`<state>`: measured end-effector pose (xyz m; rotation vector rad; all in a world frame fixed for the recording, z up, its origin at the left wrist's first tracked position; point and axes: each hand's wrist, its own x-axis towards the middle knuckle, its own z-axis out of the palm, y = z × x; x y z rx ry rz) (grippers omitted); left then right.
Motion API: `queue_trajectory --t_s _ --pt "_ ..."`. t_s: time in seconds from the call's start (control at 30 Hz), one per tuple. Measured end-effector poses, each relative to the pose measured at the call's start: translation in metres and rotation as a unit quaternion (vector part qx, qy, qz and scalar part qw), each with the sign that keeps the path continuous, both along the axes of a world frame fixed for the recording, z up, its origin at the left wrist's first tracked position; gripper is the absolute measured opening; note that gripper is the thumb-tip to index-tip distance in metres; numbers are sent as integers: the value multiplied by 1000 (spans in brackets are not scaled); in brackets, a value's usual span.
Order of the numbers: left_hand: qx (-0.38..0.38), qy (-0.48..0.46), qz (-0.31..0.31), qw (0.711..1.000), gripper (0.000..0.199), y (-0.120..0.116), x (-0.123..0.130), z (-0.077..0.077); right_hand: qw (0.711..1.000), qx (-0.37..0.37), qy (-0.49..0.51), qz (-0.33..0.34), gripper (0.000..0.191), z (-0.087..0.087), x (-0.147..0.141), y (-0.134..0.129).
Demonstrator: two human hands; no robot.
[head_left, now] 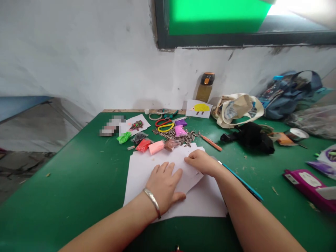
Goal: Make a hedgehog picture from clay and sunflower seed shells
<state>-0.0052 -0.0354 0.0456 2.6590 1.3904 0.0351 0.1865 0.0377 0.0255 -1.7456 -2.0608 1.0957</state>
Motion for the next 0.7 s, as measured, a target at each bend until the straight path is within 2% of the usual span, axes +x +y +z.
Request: queue_trajectory --t_s 0.13,0.3,0.43,0.6,0.7 --pt "-29 15 -6 999 74 7 -5 -12 998 -60 -22 4 35 4 3 -2" --pt "-38 34 2 999 67 20 -14 -2 991 -123 -33 33 35 8 8 -3" --pt "-45 44 10 998 64 22 -20 4 989 -111 -86 52 36 12 10 -5" --pt "-41 40 21 998 61 16 -27 0 981 -85 -155 79 34 16 8 -6" --pt "-36 47 24 998 56 16 -28 -1 978 -45 -186 87 32 17 7 -7"
